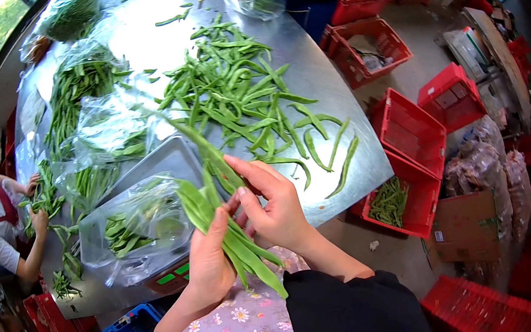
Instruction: The person sorts green beans on a metal table, places them into plastic bags, weighs the bags on a digital scale, and stacks the packaged bags into a blue crate. Other workers are also sorting and packaging green beans at the same table.
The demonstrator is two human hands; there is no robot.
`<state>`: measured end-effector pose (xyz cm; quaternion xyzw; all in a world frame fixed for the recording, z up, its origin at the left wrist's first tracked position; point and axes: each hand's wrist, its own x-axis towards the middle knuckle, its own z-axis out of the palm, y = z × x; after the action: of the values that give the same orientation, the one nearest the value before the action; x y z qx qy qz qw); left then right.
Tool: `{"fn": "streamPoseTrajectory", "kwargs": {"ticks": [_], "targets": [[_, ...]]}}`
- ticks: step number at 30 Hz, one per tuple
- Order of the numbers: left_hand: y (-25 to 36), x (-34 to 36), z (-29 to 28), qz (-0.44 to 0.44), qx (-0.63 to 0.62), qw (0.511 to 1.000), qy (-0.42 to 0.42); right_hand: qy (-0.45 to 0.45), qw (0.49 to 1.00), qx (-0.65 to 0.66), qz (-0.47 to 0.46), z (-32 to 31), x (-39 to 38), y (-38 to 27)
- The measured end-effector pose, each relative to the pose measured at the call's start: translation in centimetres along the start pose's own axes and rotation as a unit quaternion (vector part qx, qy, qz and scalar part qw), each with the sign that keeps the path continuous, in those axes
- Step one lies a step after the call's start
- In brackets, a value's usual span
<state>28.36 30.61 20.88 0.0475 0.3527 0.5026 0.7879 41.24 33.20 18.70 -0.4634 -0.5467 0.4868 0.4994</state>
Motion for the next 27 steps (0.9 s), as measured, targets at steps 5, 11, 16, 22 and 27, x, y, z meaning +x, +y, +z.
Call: {"fn": "streamPoseTrajectory", "kwargs": {"ticks": [5,11,16,22,27], "targets": [[0.1,1.8,-0.7,0.117,0.061,0.991,-0.020,-0.046,0.974,-0.176,-0.134,-2.3,-2.9,1.2],[0.0,0.9,-0.3,0.018,0.007,0.999,-0.038,0.097,0.988,-0.112,0.054,-5.6,-3.4,6.8],[-1.5,-1.9,0.2,-0.223,-0.064,0.968,-0.100,0.252,0.927,-0.248,0.126,-12.8,-0.5,15.6],[0.8,-2.7,0.4,0.027,0.041,0.975,-0.217,0.127,0.935,-0.327,0.047,-10.2,6.2,16.0],[3.2,-1.8,-0.6,0.302,0.124,0.907,-0.265,0.088,0.904,-0.411,-0.082,-8.4,13.6,18.2]]}}
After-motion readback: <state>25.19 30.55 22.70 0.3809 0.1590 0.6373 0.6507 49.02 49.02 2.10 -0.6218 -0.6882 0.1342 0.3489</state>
